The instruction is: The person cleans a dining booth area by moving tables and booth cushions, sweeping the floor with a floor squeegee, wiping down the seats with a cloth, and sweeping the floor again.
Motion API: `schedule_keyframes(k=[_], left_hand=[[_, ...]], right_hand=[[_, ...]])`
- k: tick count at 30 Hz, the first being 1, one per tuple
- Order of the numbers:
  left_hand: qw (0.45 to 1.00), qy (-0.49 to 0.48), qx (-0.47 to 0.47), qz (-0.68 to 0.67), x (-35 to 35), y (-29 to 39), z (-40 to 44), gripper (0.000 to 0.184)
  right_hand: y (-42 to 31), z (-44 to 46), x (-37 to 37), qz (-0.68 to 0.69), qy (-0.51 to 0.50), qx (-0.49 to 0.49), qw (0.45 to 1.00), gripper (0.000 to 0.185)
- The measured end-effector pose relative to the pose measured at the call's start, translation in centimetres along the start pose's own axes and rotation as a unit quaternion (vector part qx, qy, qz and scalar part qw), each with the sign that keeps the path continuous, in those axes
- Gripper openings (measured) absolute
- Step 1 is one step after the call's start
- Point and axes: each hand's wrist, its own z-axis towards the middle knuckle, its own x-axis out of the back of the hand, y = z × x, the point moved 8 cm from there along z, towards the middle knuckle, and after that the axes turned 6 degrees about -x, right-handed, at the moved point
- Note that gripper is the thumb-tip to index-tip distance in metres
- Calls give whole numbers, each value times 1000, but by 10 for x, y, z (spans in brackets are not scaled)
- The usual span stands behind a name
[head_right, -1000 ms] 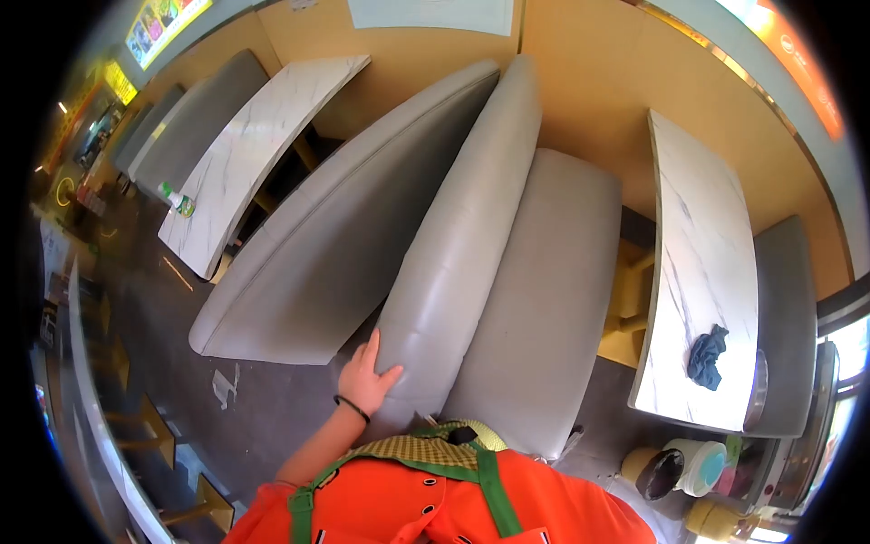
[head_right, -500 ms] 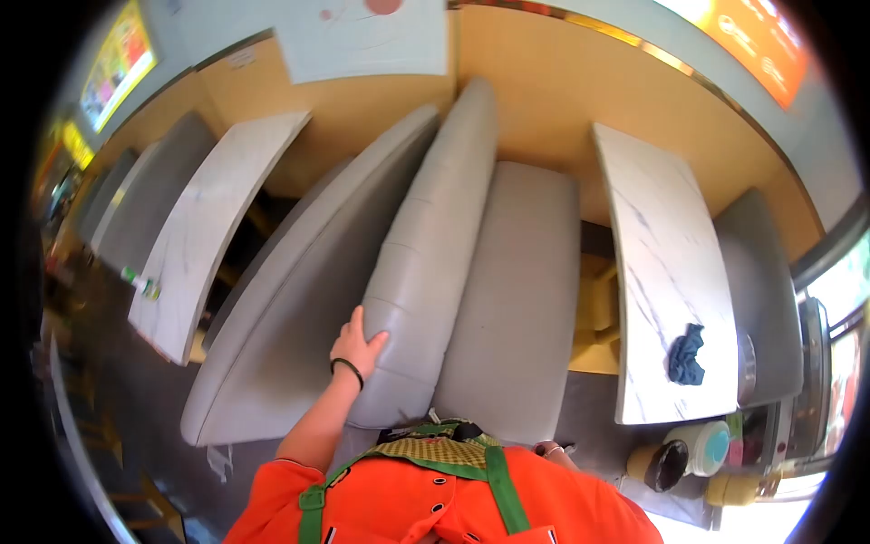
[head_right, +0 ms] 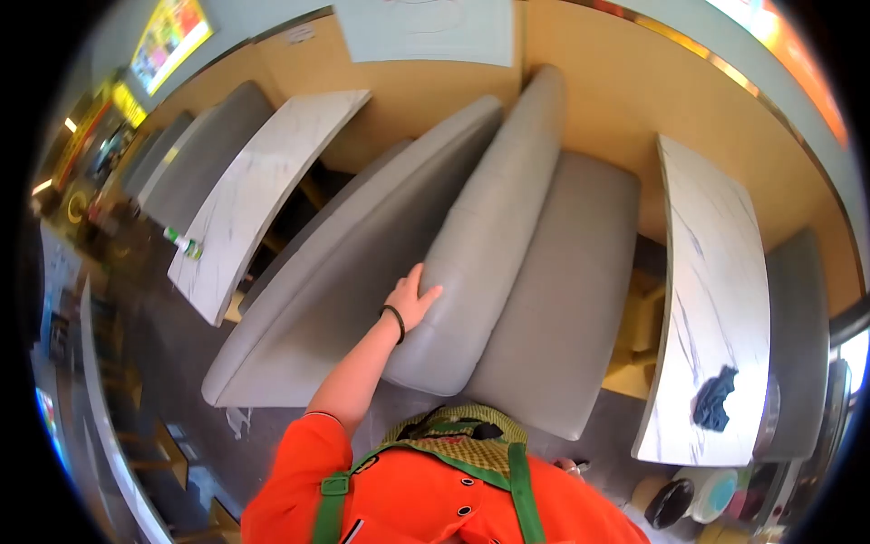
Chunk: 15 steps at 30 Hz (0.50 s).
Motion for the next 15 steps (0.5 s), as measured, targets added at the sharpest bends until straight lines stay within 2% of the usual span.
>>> schedule_keyframes(k=[1,2,3,4,6,7,8,9,10,11,12,13,14,15], left_hand=[[992,12,-59,-110,13,8,-1,62],[963,-10,-36,-265,32,-9,-8,55],[992,55,-101,-52,86,-17,-22,48],[981,136,-129,56,140,-30,-43,44],[931,243,-61,264,241,-94,-93,39],[935,249,-12,254,287,-136,-119,37],[938,204,144,241,320,-169,-149,43],[914,134,296,241,350,-200,-185,49],[893,158,320,274,366,-272,-228,58],[898,100,348,251,364,-380,-272,62],[896,-26,423,134,346,-411,-303,66],[896,168,380,-154,322,-426,-331,62],[897,159,381,-156,315,-419,-329,62],[856,227,404,-229,314,-408,-337,60]], right_hand=[[0,0,-5,0,4,-1,1000,17],[3,1,-9,0,7,-3,1000,17],[8,3,-14,4,10,-7,1000,18],[15,7,-19,9,12,-11,1000,18],[34,13,-29,24,14,-17,999,19],[44,16,-34,32,15,-19,999,20],[56,18,-36,39,18,-19,999,20],[69,18,-35,52,18,-23,998,21],[84,18,-32,64,19,-25,997,21],[99,18,-28,76,20,-28,997,21],[115,16,-24,88,21,-31,995,22],[127,14,-19,97,24,-32,994,22],[134,13,-17,103,25,-36,994,23],[144,13,-12,110,31,-43,992,23]])
